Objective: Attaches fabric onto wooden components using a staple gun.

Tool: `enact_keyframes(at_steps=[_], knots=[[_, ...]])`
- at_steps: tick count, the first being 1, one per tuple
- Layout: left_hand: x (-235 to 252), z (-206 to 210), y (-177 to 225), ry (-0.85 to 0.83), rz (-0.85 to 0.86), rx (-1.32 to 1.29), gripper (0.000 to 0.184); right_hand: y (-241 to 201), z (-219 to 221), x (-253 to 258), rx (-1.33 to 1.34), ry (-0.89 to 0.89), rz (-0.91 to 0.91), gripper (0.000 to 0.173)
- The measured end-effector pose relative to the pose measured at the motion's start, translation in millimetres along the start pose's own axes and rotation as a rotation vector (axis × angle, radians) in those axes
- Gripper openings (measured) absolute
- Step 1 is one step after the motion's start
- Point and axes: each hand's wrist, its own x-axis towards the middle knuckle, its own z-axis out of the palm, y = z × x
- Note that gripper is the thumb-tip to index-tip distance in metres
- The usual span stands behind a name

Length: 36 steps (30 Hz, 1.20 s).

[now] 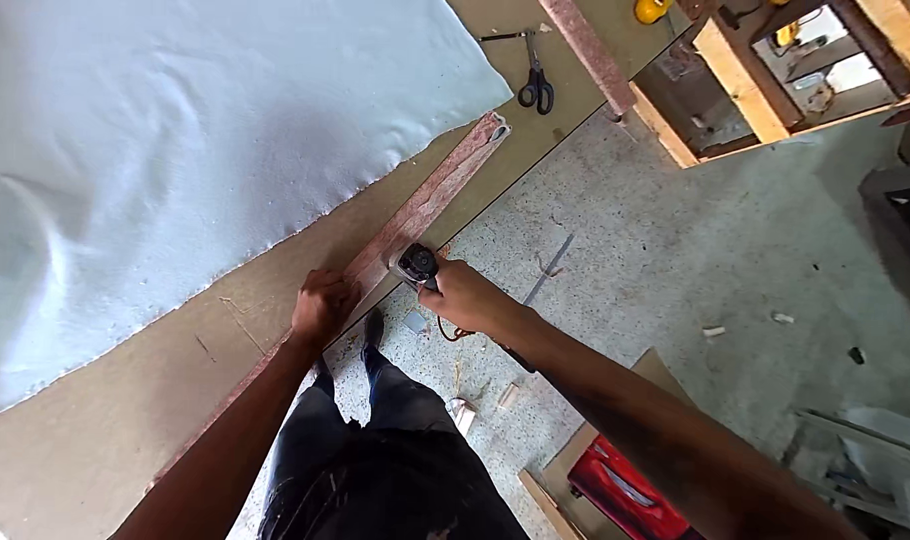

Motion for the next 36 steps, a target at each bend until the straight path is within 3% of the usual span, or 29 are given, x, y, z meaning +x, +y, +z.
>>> enact_keyframes(at_steps=[5,12,21,24,29,32,34,36], knots=[[0.3,-5.2,2.1,0.009,-0.055,0.090,0.048,-30.5,25.9,-14.1,-0.022,0.028,0.008,0.025],[7.5,-14.9,1.5,-0.139,-0.111,0.090,0.041,-63.5,65.1,-30.7,0.028,0.003,0.006,0.032],[39.1,-27.9,-21.0,-0.430,0.212,0.032,0.050,-98.4,100.9,-48.0,0.099,0.040,0.085,0.039],[43.8,-50.5,-22.6,-0.482,-0.006,0.072,0.049,-106.7,109.2,-51.2,0.123,0.073,0.128,0.039],[-63.1,-124.7,-4.7,-0.627,-0.146,0.348,0.066,-111.0,114.8,-54.4,0.139,0.112,0.163,0.038],[-115.8,-128.4,4.1,-0.598,-0.104,0.458,0.070,-116.8,115.1,-58.3,0.146,0.093,0.189,0.034],[-134.4,-119.5,-14.8,-0.513,-0.019,0.325,0.055,-116.5,116.1,-57.1,0.143,0.095,0.162,0.031],[-142.5,-106.5,-43.8,-0.316,0.119,0.054,0.047,-111.1,113.1,-55.0,0.152,0.101,0.138,0.026]])
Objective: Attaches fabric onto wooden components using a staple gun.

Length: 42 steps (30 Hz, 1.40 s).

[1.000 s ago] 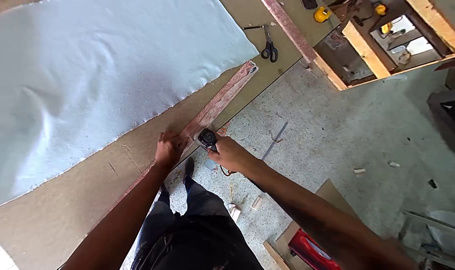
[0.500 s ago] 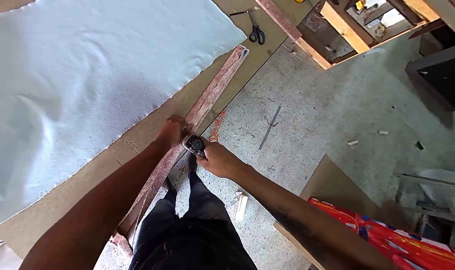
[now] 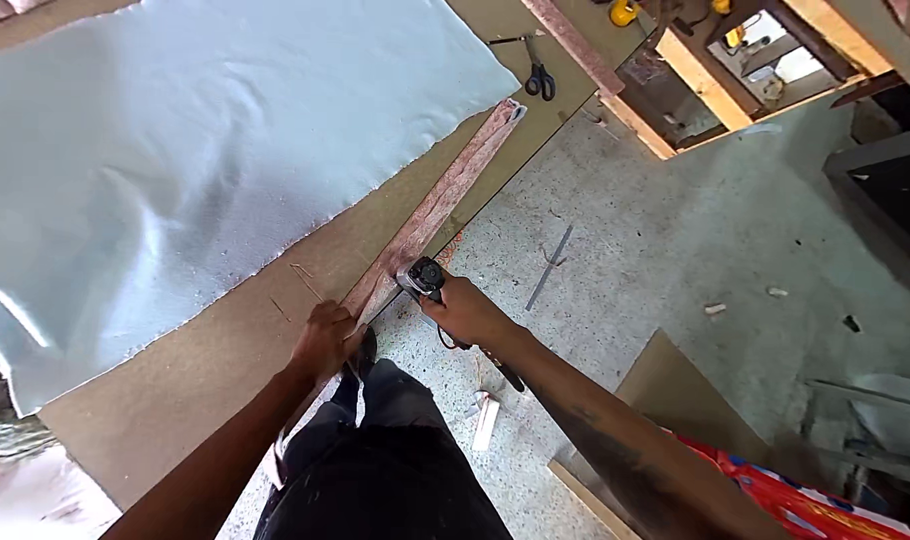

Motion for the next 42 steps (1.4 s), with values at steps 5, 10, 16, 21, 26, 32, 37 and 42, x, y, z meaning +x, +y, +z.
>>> enact_keyframes(at_steps=[5,10,16,21,26,32,37,42], knots=[[-0.2,3.8,-16.1,0.234,0.022,-0.202,0.043,-13.1,-4.7,6.0,-0.052,-0.030,0.040,0.032],[1.0,7.1,-15.2,0.289,-0.075,-0.069,0.046,-11.2,2.4,8.1,-0.043,-0.018,0.036,0.031],[1.4,7.9,-7.1,0.302,-0.181,0.129,0.049,-21.4,13.2,-2.3,-0.042,-0.048,-0.021,0.030],[0.4,4.7,-5.3,0.275,-0.232,0.146,0.049,-42.6,39.5,-19.0,-0.101,-0.106,-0.035,0.039],[1.0,-5.6,-4.8,0.133,-0.244,0.144,0.031,-60.1,72.8,-39.2,-0.101,-0.125,-0.092,0.035],[11.5,-28.6,-21.5,-0.027,-0.041,0.248,0.052,-82.9,100.1,-50.0,-0.065,-0.104,-0.081,0.035],[-13.8,-55.7,-18.6,-0.126,-0.207,0.169,0.052,-95.2,107.1,-51.9,-0.071,-0.099,-0.031,0.038],[-111.9,-58.8,-38.2,-0.046,-0.029,0.235,0.058,-92.1,114.4,-51.5,-0.061,-0.064,-0.055,0.040]])
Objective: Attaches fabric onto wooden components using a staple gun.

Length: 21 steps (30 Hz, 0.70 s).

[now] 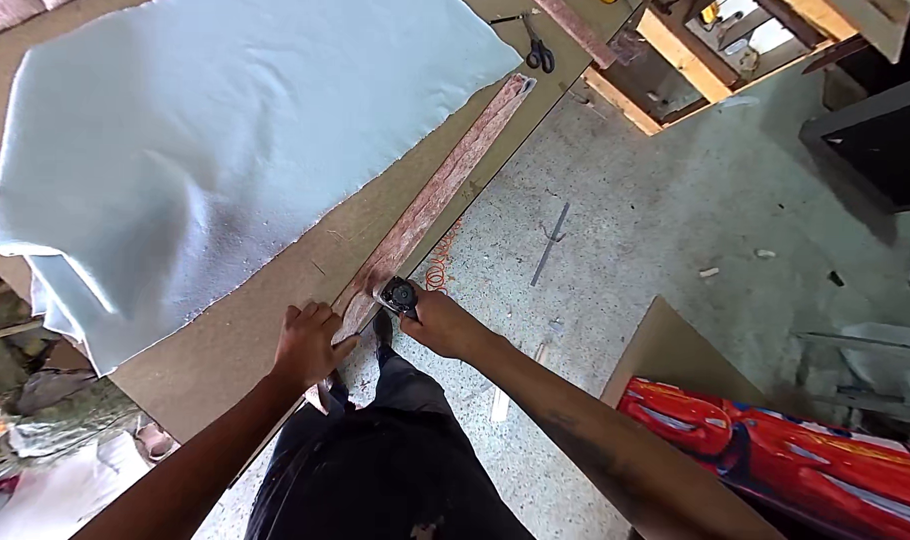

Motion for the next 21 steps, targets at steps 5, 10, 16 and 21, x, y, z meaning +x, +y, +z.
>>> enact_keyframes(at_steps=[5,10,16,21], knots=[[-0.8,26.5,-29.4,0.136,0.200,-0.309,0.047,-5.2,6.1,-2.4,0.004,0.021,-0.046,0.034],[0.2,27.5,-31.7,0.195,0.190,-0.316,0.046,-17.5,23.0,-8.3,-0.006,0.042,-0.065,0.031],[-0.1,22.7,-30.0,0.137,0.142,-0.225,0.040,-43.2,45.8,-23.3,0.001,-0.002,-0.025,0.044],[0.1,22.9,-30.3,0.113,0.122,-0.217,0.041,-56.3,68.0,-35.3,0.014,-0.011,-0.025,0.046]])
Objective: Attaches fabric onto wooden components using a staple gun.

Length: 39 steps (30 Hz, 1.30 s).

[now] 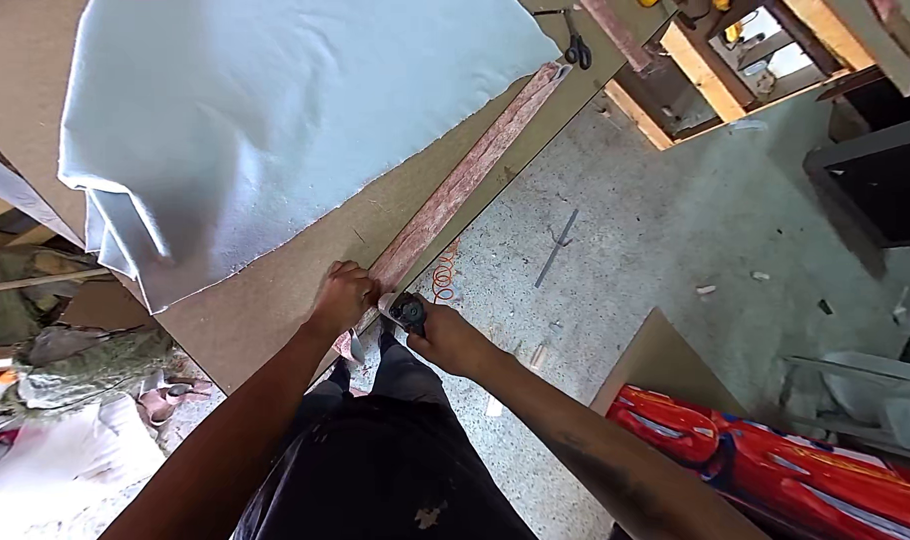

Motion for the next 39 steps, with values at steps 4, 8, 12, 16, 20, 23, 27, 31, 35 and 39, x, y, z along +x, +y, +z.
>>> enact_keyframes(at_steps=[4,8,12,16,20,23,27,31,35,39], knots=[[-2.5,-1.1,1.9,0.045,0.004,0.013,0.044,-11.6,14.9,-8.0,0.001,-0.055,-0.025,0.036],[-1.3,-2.1,5.9,0.044,-0.045,0.058,0.048,-21.7,23.0,-15.7,0.003,-0.114,-0.029,0.035],[-36.6,-53.2,37.6,-0.198,-0.395,0.035,0.037,-19.4,18.5,-17.3,0.002,-0.130,-0.038,0.037],[-79.8,-76.5,78.2,-0.256,-0.473,0.234,0.057,-9.4,18.2,-18.3,0.037,-0.144,-0.033,0.039],[-50.1,-62.9,87.4,-0.590,-0.477,0.357,0.064,-10.1,24.1,-17.7,0.022,-0.094,-0.035,0.039],[-51.5,-55.9,41.6,-0.595,-0.202,0.077,0.039,-11.6,22.9,-19.2,0.035,-0.073,-0.031,0.037],[-66.3,-47.4,2.8,-0.404,0.023,-0.132,0.040,-18.7,26.9,-16.6,0.016,-0.068,-0.041,0.040],[-60.3,-54.2,1.5,-0.396,0.022,-0.177,0.039,-35.7,28.8,-19.0,-0.030,-0.058,-0.026,0.039],[-66.5,-62.5,3.6,-0.342,-0.121,-0.165,0.035,-43.2,36.1,-21.6,-0.027,-0.029,0.006,0.042],[-70.5,-67.3,3.5,-0.245,-0.316,-0.091,0.032,-42.1,47.4,-24.1,0.030,0.018,0.031,0.044]])
